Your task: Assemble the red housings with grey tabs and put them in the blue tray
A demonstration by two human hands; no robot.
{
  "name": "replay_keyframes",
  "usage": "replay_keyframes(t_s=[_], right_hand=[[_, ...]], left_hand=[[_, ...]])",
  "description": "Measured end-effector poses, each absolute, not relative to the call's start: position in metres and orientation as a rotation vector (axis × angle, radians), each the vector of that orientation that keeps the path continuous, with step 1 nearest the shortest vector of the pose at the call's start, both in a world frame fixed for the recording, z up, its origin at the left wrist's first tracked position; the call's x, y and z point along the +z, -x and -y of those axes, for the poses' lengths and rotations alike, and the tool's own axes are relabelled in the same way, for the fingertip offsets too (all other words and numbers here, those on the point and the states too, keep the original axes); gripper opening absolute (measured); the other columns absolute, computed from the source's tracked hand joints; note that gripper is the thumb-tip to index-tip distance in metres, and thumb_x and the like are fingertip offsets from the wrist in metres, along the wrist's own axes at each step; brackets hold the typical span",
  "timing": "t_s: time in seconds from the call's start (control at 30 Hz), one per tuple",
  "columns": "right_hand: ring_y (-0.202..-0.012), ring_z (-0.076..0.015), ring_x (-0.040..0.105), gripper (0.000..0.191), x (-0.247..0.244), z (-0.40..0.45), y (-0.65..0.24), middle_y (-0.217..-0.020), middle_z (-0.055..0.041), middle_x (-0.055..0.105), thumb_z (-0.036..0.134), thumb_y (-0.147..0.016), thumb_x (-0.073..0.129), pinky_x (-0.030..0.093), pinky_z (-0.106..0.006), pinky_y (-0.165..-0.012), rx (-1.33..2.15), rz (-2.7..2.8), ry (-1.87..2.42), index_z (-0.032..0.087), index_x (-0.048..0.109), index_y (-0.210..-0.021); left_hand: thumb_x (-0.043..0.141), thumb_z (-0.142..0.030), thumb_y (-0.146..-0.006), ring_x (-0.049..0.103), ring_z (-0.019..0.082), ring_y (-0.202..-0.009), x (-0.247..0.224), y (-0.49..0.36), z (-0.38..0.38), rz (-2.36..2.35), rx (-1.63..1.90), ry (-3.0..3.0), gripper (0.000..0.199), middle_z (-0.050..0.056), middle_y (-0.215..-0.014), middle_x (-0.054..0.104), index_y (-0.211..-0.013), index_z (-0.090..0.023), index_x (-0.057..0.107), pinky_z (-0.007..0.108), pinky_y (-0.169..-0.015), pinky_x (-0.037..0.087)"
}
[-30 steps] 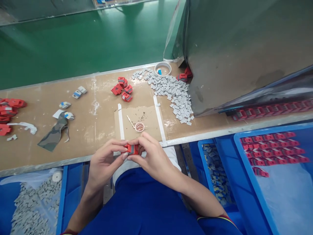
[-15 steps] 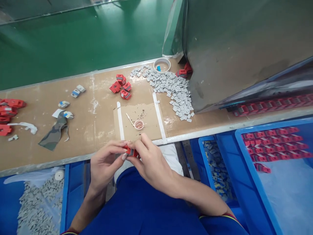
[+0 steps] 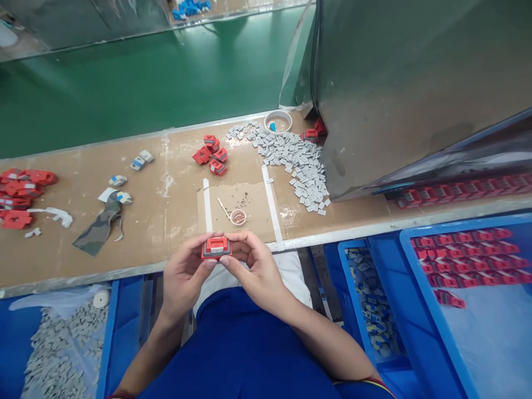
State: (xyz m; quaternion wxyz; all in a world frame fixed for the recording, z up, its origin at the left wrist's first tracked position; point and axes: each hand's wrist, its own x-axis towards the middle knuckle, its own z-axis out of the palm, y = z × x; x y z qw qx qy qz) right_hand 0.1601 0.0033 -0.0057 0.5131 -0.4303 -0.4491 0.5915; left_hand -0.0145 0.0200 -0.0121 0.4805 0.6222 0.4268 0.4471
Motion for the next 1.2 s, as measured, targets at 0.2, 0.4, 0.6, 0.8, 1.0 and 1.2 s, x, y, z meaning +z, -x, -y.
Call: replay_keyframes(t_s=[0.2, 0.4, 0.6, 0.8, 1.0, 1.2], right_hand=[[-0.12, -0.0238, 0.067, 0.01, 0.0, -0.015, -0.173, -0.122, -0.0122, 0.067, 0.021, -0.103, 0.061, 0.059, -0.039, -0.098, 0.891, 1.645, 1.095, 0.023, 0.066, -0.111], [-0.081, -0.0163, 0.065, 0.013, -0.002, -0.022, -0.176, -0.094, -0.0055, 0.061, 0.014, -0.103, 0.055, 0.055, -0.028, -0.07, 0.774, 1.813, 1.063, 0.02, 0.059, -0.092], [-0.073, -0.0144, 0.058, 0.016, -0.016, -0.026, -0.168, -0.085, -0.0015, 0.053, 0.015, -0.101, 0.058, 0.051, -0.025, -0.064, 0.899, 1.716, 1.003, 0.02, 0.06, -0.087], [-0.108, -0.0225, 0.067, 0.026, -0.006, -0.021, -0.165, -0.116, -0.0104, 0.065, 0.028, -0.099, 0.069, 0.06, -0.036, -0.089, 0.801, 1.645, 0.938, 0.024, 0.061, -0.124], [-0.108, -0.0228, 0.069, 0.033, -0.009, -0.012, -0.164, -0.118, -0.011, 0.065, 0.026, -0.102, 0.064, 0.063, -0.036, -0.089, 0.749, 1.637, 1.023, 0.026, 0.058, -0.134], [-0.11, -0.0227, 0.069, 0.033, -0.012, -0.011, -0.17, -0.121, -0.0122, 0.064, 0.017, -0.101, 0.063, 0.063, -0.035, -0.089, 0.702, 1.685, 1.067, 0.025, 0.059, -0.133]], left_hand=[[0.069, -0.013, -0.096, 0.071, 0.024, -0.12, -0.012, 0.022, -0.029, -1.026, 1.137, -1.92, 0.045, 0.012, -0.129, 0.073, -0.138, -0.026, 0.066, 0.036, -0.102, 0.061], [0.064, -0.01, -0.097, 0.07, 0.022, -0.122, -0.004, 0.022, -0.029, -0.972, 1.065, -2.05, 0.044, 0.012, -0.13, 0.071, -0.139, -0.024, 0.064, 0.034, -0.104, 0.06], [0.06, -0.003, -0.097, 0.069, 0.02, -0.12, -0.008, 0.024, -0.022, -1.073, 1.068, -2.059, 0.043, 0.011, -0.125, 0.07, -0.135, -0.023, 0.066, 0.031, -0.104, 0.059], [0.068, -0.011, -0.095, 0.068, 0.021, -0.121, -0.006, 0.022, -0.024, -0.887, 1.261, -1.709, 0.039, 0.011, -0.13, 0.069, -0.132, -0.024, 0.066, 0.031, -0.1, 0.06], [0.064, -0.012, -0.098, 0.071, 0.02, -0.118, -0.004, 0.008, -0.02, -0.801, 1.295, -1.443, 0.023, 0.011, -0.132, 0.07, -0.116, -0.025, 0.068, 0.029, -0.091, 0.062], [0.07, -0.008, -0.093, 0.069, 0.023, -0.124, -0.003, 0.018, -0.025, -0.999, 1.134, -1.636, 0.019, 0.011, -0.13, 0.073, -0.104, -0.023, 0.074, 0.036, -0.106, 0.056]])
